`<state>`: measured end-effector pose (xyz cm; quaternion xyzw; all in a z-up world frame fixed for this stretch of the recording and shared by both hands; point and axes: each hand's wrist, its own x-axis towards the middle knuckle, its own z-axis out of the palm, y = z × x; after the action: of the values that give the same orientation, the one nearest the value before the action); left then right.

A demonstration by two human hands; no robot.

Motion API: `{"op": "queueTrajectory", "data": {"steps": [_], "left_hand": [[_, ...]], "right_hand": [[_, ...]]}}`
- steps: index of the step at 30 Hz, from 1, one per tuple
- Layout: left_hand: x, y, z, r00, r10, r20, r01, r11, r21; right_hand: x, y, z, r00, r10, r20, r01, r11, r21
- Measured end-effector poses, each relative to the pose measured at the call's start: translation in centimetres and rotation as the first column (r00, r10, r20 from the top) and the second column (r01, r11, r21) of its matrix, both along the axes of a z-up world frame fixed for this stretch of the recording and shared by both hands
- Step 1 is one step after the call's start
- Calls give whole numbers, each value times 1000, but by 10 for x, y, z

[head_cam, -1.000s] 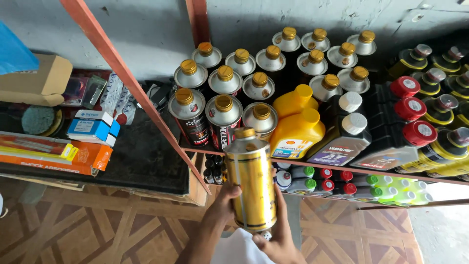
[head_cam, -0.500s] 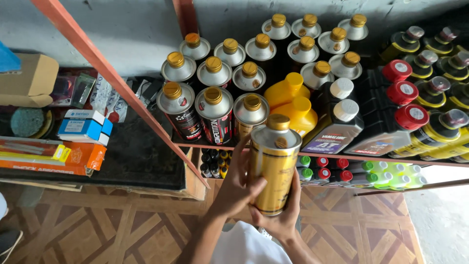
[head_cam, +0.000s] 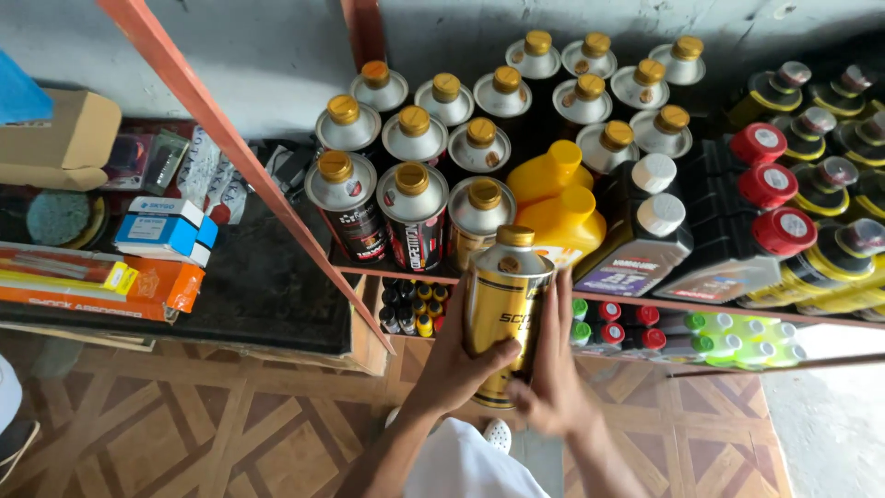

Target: Wiping down and organizing various motor oil bottles on a shelf in a workshop environment.

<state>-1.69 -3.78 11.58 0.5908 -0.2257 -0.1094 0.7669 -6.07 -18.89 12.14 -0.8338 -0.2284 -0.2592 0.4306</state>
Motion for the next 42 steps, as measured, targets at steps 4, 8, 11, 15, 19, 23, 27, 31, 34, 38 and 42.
{"op": "queueTrajectory", "data": {"steps": [4,8,11,15,19,23,27,31,34,38,42], "left_hand": [[-1,-6,-27,993,-71,-95,55,985,-165],[5,-3,-54,983,-2,-182,-28,986,-162],[9,3,-80,956,-37,-292,-64,942,-330],[11,13,-81,925,-177,-337,6,891,-453],[7,14,-60,914,-257,-314,98,890,-446],[-1,12,-60,872,-352,-341,156,858,-489],[8,19,-109,829,-259,-495,9,892,-451],[13,30,-97,881,-401,-252,120,703,-701],[13,27,-84,888,-288,-359,52,838,-544],[9,13,-61,908,-406,-107,253,733,-632],[12,12,-81,960,-263,-94,210,903,-375]], "right_hand": [[12,1,31,999,-24,-30,21,996,-86],[-16,18,15,999,-45,-15,35,919,-392],[-40,16,-1,996,51,-70,-76,904,-420],[-48,-4,-63,972,235,-2,-234,969,-84],[-16,4,-18,980,199,-24,-197,977,84],[7,7,24,997,72,25,-72,997,26],[-10,15,6,996,93,17,-87,975,-204],[-47,27,-42,992,125,34,-116,973,-202],[-53,37,-58,997,67,-47,-63,995,82],[-47,44,-52,977,19,-214,78,898,433],[-43,39,-62,985,25,-171,75,831,550]]}}
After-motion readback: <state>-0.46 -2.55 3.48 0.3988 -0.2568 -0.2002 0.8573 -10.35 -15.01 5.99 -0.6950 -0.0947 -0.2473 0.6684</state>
